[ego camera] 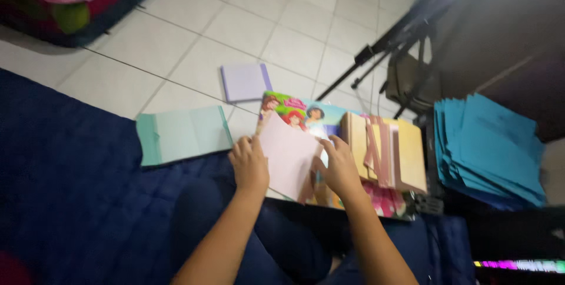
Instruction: The person sits on a mat and organizes stacks of papers and folders. They repeatedly pick up a stack of folded papers, align the edges, and place them into a larger folder or onto another stack. The person also handles a light blue folder and a stack of blue papers nearby.
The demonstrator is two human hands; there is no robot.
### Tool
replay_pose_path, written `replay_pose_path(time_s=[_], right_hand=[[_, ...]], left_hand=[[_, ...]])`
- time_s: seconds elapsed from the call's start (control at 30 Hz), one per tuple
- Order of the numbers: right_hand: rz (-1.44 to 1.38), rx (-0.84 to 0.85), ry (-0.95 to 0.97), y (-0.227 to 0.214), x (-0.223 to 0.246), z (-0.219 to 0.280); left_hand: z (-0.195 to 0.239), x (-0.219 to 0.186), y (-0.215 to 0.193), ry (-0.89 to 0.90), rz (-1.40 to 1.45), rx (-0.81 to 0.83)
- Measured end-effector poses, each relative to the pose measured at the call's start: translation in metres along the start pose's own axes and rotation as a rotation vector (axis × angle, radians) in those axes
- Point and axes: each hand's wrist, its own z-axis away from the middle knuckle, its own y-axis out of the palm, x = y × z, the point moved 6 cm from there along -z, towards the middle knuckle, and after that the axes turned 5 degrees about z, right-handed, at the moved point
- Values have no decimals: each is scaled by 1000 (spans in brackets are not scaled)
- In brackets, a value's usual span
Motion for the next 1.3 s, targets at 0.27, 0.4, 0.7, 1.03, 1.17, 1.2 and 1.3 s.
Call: replay_pose_path(time_s=[0.27,0.4,0.7,1.03,1.17,1.2,1.3], right_hand=[[147,108,-138,-14,64,-21],[344,10,-299,2,76,-19],[-638,-19,358,-62,-31,22],[-1205,184,336,-25,51,48],[-824,47,285,-1,9,37],[-796,23,263,-2,3,38],[-678,-207,403,-68,-84,33]], left_hand=[[2,-6,26,179,157,-81],[12,-35,-12,481,167,-131],[-7,6,28,51,1403,50],[16,-21,17,-220,1551,569],[8,-40,-23,1,1332,587],[10,-40,-21,4,1340,616],[12,-42,4,32,1581,667]])
